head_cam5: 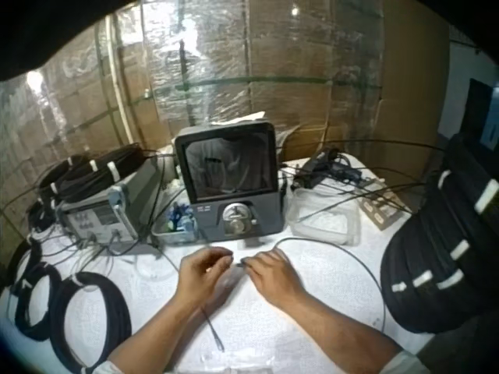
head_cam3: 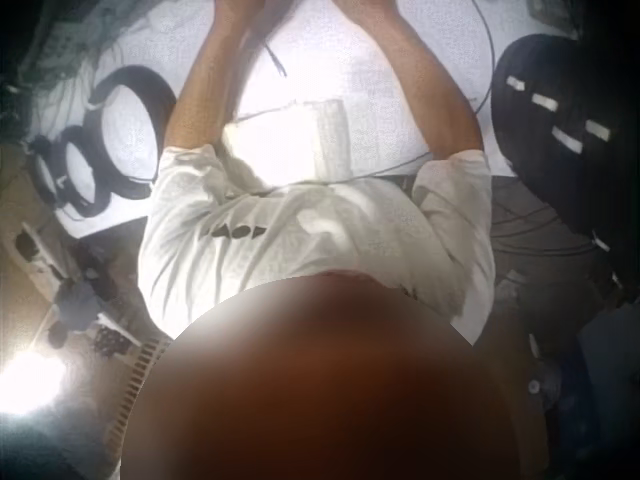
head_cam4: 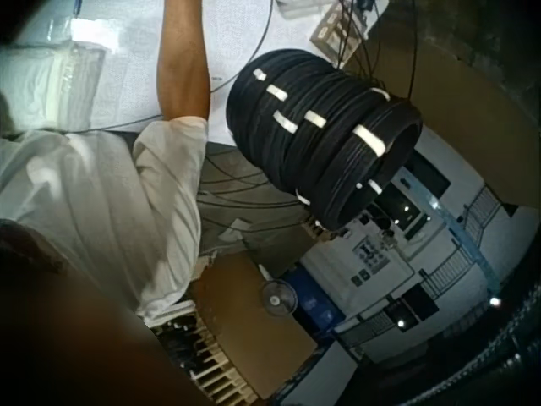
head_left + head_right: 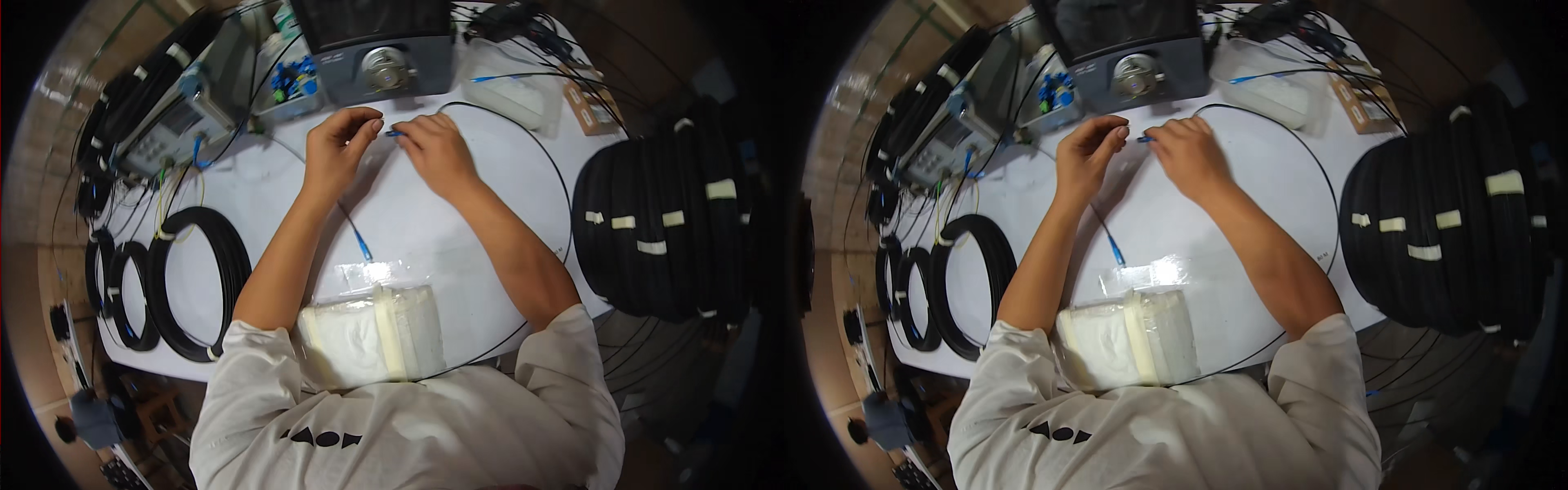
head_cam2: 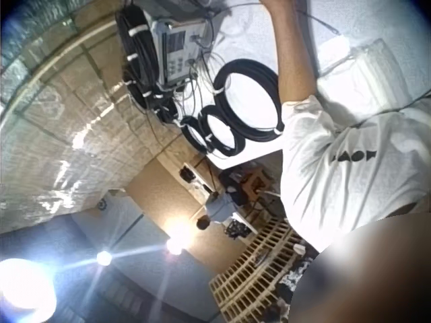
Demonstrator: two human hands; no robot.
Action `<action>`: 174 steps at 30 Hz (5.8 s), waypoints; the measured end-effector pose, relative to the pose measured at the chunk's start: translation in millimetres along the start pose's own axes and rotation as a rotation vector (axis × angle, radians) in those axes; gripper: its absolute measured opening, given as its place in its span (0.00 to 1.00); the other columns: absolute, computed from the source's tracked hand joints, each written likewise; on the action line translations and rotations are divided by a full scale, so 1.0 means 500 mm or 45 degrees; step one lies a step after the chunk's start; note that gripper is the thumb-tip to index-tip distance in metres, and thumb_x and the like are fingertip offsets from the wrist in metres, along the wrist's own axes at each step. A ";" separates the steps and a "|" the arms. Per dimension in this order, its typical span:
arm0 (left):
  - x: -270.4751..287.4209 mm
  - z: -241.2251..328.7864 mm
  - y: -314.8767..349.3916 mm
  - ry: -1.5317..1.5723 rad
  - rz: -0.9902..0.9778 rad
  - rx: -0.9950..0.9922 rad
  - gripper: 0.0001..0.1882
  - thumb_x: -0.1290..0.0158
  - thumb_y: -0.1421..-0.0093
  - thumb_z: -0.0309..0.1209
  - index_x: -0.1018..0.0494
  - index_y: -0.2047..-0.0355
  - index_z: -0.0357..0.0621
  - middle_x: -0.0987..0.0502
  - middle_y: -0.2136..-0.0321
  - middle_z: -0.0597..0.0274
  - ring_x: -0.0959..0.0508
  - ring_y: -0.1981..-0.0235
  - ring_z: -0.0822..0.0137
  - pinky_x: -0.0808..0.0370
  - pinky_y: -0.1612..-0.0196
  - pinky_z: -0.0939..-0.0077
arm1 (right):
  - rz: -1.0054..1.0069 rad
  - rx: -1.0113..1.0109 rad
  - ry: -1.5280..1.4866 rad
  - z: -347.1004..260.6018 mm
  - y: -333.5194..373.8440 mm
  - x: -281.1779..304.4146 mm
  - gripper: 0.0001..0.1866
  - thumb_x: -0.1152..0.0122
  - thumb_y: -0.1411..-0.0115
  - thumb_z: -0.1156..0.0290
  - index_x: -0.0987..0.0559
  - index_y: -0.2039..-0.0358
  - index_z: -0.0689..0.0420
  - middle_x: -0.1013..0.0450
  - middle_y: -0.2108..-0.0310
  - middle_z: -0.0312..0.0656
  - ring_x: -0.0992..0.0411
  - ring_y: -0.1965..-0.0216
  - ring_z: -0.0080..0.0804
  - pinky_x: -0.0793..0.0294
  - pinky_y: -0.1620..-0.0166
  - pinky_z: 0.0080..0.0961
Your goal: The recorder is inspecting and testing fiber optic cables using specialized factory equipment and a microscope display.
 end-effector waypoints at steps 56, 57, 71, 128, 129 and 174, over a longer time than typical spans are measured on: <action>0.020 0.005 -0.024 0.319 -0.099 0.269 0.13 0.36 0.38 0.22 0.22 0.54 0.32 0.16 0.60 0.56 0.16 0.59 0.69 0.17 0.54 0.76 | 0.057 -0.030 -0.136 -0.010 -0.013 0.022 0.09 0.34 0.39 0.71 0.15 0.58 0.56 0.20 0.63 0.42 0.24 0.58 0.46 0.28 0.50 0.41; 0.031 -0.011 -0.004 0.322 -0.048 0.330 0.13 0.36 0.38 0.22 0.22 0.53 0.32 0.16 0.60 0.55 0.15 0.59 0.68 0.17 0.53 0.76 | 0.047 0.002 -0.124 -0.010 -0.009 0.024 0.09 0.35 0.36 0.73 0.15 0.56 0.58 0.20 0.62 0.41 0.25 0.60 0.43 0.26 0.54 0.35; 0.032 -0.031 0.025 0.263 -0.045 0.374 0.15 0.38 0.37 0.19 0.26 0.50 0.28 0.17 0.57 0.49 0.15 0.56 0.67 0.17 0.49 0.77 | -0.072 0.072 -0.050 -0.016 0.000 0.010 0.09 0.34 0.37 0.69 0.15 0.56 0.52 0.21 0.65 0.36 0.24 0.58 0.38 0.32 0.39 0.43; 0.085 0.121 0.014 0.467 -0.185 -0.126 0.13 0.34 0.45 0.15 0.23 0.60 0.36 0.19 0.64 0.62 0.19 0.63 0.72 0.22 0.54 0.76 | 0.105 0.149 0.172 0.004 -0.053 0.130 0.14 0.31 0.44 0.78 0.15 0.56 0.54 0.19 0.59 0.37 0.23 0.54 0.39 0.25 0.46 0.39; 0.092 0.128 0.012 0.479 -0.145 -0.222 0.14 0.34 0.45 0.15 0.23 0.60 0.36 0.20 0.64 0.61 0.20 0.63 0.73 0.22 0.55 0.76 | 0.120 0.146 0.195 0.007 -0.055 0.143 0.13 0.32 0.42 0.77 0.15 0.56 0.55 0.18 0.61 0.39 0.22 0.58 0.40 0.22 0.52 0.34; 0.184 0.022 0.013 -0.784 -0.551 -0.138 0.11 0.37 0.50 0.23 0.14 0.64 0.43 0.18 0.64 0.57 0.20 0.57 0.55 0.20 0.52 0.64 | -0.158 -0.198 0.046 -0.031 -0.034 0.175 0.09 0.31 0.39 0.69 0.14 0.59 0.57 0.20 0.58 0.43 0.23 0.54 0.44 0.24 0.51 0.36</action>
Point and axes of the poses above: each hand's wrist, its own y-axis away from the middle knuckle, its own x-axis out of the back of the hand, z = x × y, the point moved 1 cm from there along -y, towards the middle knuckle
